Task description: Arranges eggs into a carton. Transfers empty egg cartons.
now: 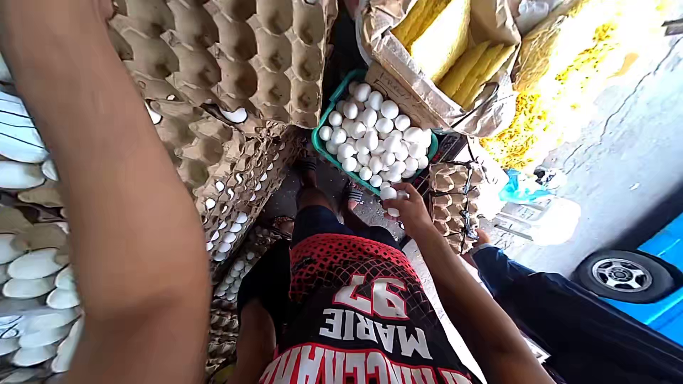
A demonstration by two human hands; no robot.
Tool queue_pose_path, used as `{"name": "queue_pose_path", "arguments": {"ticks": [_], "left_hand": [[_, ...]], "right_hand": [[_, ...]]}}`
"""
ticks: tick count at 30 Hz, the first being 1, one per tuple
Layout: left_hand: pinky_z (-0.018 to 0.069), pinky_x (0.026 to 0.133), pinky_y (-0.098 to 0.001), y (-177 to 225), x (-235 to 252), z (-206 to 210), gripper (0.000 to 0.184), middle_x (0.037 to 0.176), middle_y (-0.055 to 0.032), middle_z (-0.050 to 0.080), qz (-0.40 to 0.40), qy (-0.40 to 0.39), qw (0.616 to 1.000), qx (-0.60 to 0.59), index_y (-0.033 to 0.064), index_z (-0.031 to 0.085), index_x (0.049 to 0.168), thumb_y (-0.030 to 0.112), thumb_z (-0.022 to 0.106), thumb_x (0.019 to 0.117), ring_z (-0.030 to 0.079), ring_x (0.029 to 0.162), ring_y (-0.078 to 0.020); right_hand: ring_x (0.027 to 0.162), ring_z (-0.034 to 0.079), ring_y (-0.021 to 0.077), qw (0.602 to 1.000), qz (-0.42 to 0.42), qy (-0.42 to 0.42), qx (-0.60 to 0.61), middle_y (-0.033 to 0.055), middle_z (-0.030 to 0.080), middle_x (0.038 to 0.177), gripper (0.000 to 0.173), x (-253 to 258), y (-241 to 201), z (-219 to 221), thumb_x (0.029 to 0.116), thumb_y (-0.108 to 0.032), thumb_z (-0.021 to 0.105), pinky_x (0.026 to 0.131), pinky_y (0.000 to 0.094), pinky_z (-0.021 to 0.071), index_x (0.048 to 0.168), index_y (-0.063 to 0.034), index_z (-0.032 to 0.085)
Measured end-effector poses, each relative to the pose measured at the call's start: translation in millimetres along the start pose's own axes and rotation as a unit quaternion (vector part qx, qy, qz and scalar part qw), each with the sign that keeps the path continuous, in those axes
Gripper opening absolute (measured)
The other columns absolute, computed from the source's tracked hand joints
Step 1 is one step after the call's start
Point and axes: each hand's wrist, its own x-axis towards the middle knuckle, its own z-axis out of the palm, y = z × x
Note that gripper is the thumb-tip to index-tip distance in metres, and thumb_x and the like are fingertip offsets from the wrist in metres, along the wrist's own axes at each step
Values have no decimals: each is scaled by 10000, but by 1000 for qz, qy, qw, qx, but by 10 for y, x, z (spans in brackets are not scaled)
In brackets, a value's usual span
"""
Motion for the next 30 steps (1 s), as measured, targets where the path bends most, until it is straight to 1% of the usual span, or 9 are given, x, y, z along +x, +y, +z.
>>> {"name": "queue_pose_path", "arguments": {"ticks": [2,4,5,6,8,13,19,24,30], "left_hand": [[476,904,-289,777,723,180,266,1122,-85,610,-130,-112,966,-191,-21,572,1269,118,558,1043,582,976,-113],[596,701,-282,646,1005,876,345,976,-55,671,60,-134,930,-337,-16,607,1150,242,706,943,667,801,-99],[602,758,-310,586,882,1297,434,1072,-76,676,155,-134,907,-367,-10,630,1187,303,754,914,674,892,-118],[582,852,-357,527,681,1709,471,1176,-111,649,214,-138,900,-353,25,660,1198,360,784,890,653,1019,-169],[593,912,-428,529,214,2206,473,1343,-153,578,198,-206,935,-208,134,696,1192,434,807,844,643,1137,-249],[612,762,-548,350,-162,3121,439,1468,-179,479,124,-272,954,-7,198,675,1255,394,755,871,690,988,-360],[610,838,-485,147,-285,3516,453,1482,-211,450,158,-212,964,-18,168,637,1326,259,755,898,657,1094,-370],[622,805,-441,81,-327,3531,615,1476,-228,434,139,-164,973,-86,167,583,1395,241,833,838,666,1057,-349],[628,753,-415,47,-383,3412,635,1479,-222,424,98,-155,975,-122,158,557,1424,90,737,819,667,1054,-309]], "right_hand": [[793,694,291,998,16,36,46,179,691,1070,559,210,293,18,861,-36,730,637,441,594,1370,-119,516],[805,707,303,996,-6,86,28,194,690,1098,618,434,403,67,821,-48,774,652,471,617,1388,-98,533],[852,701,313,993,-21,115,9,195,690,1111,635,528,400,97,776,-50,796,687,501,609,1366,-101,567],[889,699,321,990,-40,138,-11,195,698,1107,644,605,379,122,748,-57,810,724,524,602,1350,-101,587],[992,698,330,982,-77,166,-51,196,689,1175,643,725,356,153,748,-79,823,825,551,601,1352,-93,599],[1236,602,390,949,-111,241,-167,194,603,1386,599,762,474,249,810,-205,825,986,590,531,1379,-232,641],[1323,520,437,941,-117,229,-219,271,321,1598,759,702,695,226,802,-225,830,964,551,557,1490,-347,534],[1294,539,423,936,-126,266,-191,285,388,1528,941,664,788,152,719,-216,904,959,518,568,1534,-175,436],[1216,582,443,934,-101,260,-224,309,390,1492,951,560,713,145,686,-155,888,875,521,598,1506,-142,407]]}}
